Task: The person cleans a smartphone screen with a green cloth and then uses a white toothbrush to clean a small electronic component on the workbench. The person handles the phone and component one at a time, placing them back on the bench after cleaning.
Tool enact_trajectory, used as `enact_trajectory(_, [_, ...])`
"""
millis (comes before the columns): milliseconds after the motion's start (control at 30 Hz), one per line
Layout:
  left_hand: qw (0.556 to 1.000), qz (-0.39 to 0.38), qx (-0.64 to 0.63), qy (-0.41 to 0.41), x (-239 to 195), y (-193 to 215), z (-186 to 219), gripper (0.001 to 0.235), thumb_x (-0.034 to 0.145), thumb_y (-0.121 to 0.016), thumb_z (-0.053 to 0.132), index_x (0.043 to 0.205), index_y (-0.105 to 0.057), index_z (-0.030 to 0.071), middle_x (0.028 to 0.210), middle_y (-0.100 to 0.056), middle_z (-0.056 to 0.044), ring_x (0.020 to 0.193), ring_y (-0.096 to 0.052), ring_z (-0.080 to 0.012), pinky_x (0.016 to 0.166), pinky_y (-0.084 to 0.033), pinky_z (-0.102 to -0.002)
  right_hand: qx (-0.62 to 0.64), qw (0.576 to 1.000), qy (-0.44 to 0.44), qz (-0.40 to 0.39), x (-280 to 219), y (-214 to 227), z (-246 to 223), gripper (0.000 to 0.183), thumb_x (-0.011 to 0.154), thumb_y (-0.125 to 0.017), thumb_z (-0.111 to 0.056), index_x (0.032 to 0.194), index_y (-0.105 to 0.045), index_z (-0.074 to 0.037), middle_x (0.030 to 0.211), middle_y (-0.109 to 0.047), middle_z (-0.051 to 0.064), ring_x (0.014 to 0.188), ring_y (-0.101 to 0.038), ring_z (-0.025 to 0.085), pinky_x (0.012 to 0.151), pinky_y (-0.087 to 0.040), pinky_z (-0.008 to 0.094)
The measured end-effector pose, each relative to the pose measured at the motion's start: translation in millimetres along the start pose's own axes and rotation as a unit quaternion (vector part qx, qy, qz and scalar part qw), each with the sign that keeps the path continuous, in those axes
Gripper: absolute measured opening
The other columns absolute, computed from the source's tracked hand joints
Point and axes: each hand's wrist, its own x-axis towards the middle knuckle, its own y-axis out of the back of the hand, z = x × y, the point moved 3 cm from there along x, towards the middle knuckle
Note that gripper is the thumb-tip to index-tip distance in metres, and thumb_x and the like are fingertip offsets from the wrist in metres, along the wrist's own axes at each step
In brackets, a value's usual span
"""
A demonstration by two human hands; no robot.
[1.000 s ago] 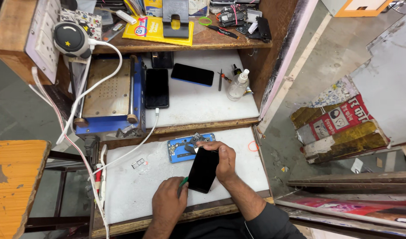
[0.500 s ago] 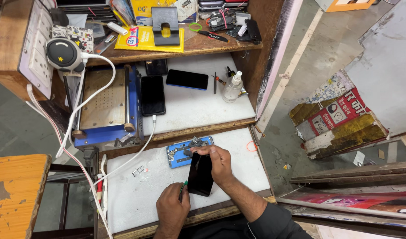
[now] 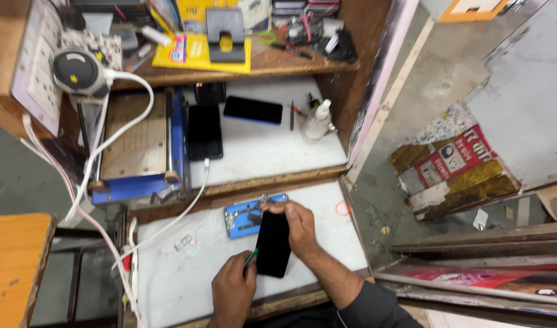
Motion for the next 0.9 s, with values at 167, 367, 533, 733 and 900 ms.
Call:
enact_trajectory(167, [0.996,0.005,0.066,-0.052,-3.5,2.6,-1.4,0.013,0.086,-0.076,0.015,0.094,-0.072,0.006,0.082,-0.071,-0.012,0.071,-0.069,-0.0333,0.061,-0.056,-0.043,-0.032,0.999,0.015,-0.009,4.9,-0.4,-2.2,0.043,0.114,-0.038,-0.025,0.103,-0.067,0.005,0.110,-0.076,0.022,0.113,-0.072,0.033,0.106,-0.055,0.045])
enact_trajectory(367, [0.990,-0.011,0.109,-0.089,-10.9,-1.3,-2.5,0.014,0.086,-0.078,0.013,0.089,-0.069,0.003,0.077,-0.067,-0.010,0.067,-0.068,-0.0262,0.056,-0.056,-0.037,-0.041,0.998,0.033,-0.033,5.5,1.8,-8.0,0.043,0.115,-0.037,-0.024,0.104,-0.067,0.004,0.109,-0.075,0.022,0.113,-0.073,0.034,0.107,-0.058,0.048])
enact_trajectory(533, [0.985,-0.015,0.127,-0.113,-12.8,-2.7,0.4,0.020,0.078,-0.083,0.013,0.088,-0.070,0.002,0.076,-0.066,-0.008,0.063,-0.065,-0.0202,0.051,-0.054,-0.032,-0.043,0.998,0.038,-0.033,4.8,0.9,-10.0,0.042,0.115,-0.036,-0.023,0.105,-0.068,0.003,0.107,-0.075,0.022,0.112,-0.074,0.035,0.107,-0.059,0.049])
enact_trajectory(733, [0.978,0.005,0.150,-0.147,-13.0,0.3,9.8,0.018,0.075,-0.084,0.011,0.085,-0.070,0.004,0.076,-0.065,-0.006,0.063,-0.063,-0.0196,0.052,-0.052,-0.032,-0.039,0.998,0.044,-0.038,4.7,-1.4,-10.6,0.044,0.115,-0.036,-0.025,0.105,-0.068,0.003,0.108,-0.075,0.022,0.113,-0.073,0.035,0.107,-0.058,0.050])
enact_trajectory(900, [0.981,0.020,0.144,-0.131,-10.0,2.6,9.0,0.021,0.072,-0.084,0.013,0.085,-0.070,0.005,0.077,-0.063,-0.007,0.065,-0.063,-0.0221,0.054,-0.052,-0.035,-0.023,0.998,0.036,-0.042,1.9,-1.7,-10.4,0.046,0.115,-0.035,-0.027,0.108,-0.067,0.004,0.111,-0.074,0.024,0.115,-0.072,0.037,0.110,-0.056,0.052])
